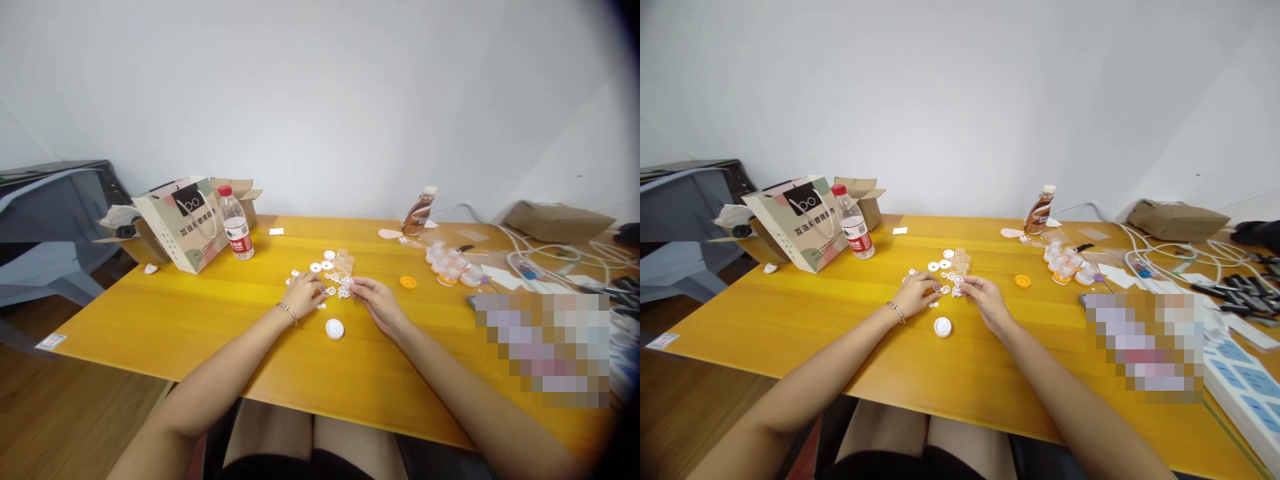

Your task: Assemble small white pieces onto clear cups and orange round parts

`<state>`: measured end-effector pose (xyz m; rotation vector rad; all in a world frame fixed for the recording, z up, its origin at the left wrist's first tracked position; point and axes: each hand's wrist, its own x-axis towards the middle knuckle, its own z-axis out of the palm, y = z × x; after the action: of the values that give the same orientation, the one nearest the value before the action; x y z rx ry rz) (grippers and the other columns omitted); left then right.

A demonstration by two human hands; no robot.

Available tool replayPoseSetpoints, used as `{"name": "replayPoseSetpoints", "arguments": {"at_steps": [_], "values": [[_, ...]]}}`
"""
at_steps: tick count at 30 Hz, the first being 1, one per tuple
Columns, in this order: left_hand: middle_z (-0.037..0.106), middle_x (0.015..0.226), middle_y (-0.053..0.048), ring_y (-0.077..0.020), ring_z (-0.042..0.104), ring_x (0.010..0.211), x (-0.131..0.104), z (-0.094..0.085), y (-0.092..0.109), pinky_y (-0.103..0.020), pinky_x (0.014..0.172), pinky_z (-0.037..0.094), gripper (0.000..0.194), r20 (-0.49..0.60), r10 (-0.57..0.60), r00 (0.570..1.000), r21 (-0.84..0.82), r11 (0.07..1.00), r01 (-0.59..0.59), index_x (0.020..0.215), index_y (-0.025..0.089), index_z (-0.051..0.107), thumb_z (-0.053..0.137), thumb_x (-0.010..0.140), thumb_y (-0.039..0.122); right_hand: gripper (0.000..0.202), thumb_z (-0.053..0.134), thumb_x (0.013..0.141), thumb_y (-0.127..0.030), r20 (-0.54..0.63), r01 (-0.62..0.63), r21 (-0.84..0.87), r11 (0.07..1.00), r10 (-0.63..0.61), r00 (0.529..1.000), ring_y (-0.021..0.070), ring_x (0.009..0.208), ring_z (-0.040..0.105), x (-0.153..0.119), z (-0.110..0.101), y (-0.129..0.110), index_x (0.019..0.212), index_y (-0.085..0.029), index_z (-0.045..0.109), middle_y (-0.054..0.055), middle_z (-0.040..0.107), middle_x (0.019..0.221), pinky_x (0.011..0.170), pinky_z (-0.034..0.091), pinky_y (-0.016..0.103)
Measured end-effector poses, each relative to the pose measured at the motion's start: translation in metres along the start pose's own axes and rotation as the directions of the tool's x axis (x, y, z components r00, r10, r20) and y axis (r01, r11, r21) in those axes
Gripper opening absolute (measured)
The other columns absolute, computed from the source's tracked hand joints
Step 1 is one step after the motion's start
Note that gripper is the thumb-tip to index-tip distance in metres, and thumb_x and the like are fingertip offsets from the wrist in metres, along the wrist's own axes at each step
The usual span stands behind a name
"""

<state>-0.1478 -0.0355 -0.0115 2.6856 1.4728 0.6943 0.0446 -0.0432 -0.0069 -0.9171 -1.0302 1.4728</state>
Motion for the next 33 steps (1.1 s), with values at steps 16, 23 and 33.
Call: {"name": "replayPoseSetpoints", "arguments": {"at_steps": [16, 23, 33], "values": [[0.062, 0.07, -0.002, -0.011, 0.059, 0.063, -0.002, -0.005, 0.013, -0.022, 0.061, 0.046, 0.019, -0.16, -0.154, 0.975, -0.535, 0.844, 0.045, 0.09, 0.017, 0.054, 0.039, 0.084, 0.026, 0.021, 0.071, 0.056, -0.031, 0.01, 0.011, -0.043, 0.999, -0.011, 1.0, 0.012, 0.061, 0.057, -0.006, 0.006, -0.001, 0.072, -0.019, 0.065, 0.0, 0.064, 0.067, 0.068, 0.045, 0.028], [0.06, 0.091, -0.006, -0.0135, 0.056, 0.082, -0.002, -0.011, 0.016, -0.026, 0.077, 0.044, 0.023, -0.127, 0.008, 0.992, -0.539, 0.839, -0.076, 0.096, 0.018, 0.059, 0.042, 0.081, 0.015, 0.023, 0.072, 0.056, -0.027, 0.021, -0.025, -0.027, 0.999, 0.025, 0.999, 0.0126, 0.069, 0.06, -0.005, 0.005, 0.002, 0.077, -0.02, 0.064, 0.001, 0.066, 0.075, 0.076, 0.046, 0.029], [0.062, 0.083, -0.005, -0.0119, 0.058, 0.075, -0.005, -0.015, 0.027, -0.024, 0.072, 0.046, 0.013, -0.116, -0.042, 0.992, -0.643, 0.764, -0.043, 0.089, 0.015, 0.055, 0.047, 0.08, 0.019, 0.03, 0.072, 0.053, -0.025, 0.053, 0.062, -0.246, 0.967, -0.051, 0.997, 0.016, 0.081, 0.06, -0.006, 0.006, 0.008, 0.081, -0.02, 0.065, 0.003, 0.067, 0.081, 0.084, 0.043, 0.034]]}}
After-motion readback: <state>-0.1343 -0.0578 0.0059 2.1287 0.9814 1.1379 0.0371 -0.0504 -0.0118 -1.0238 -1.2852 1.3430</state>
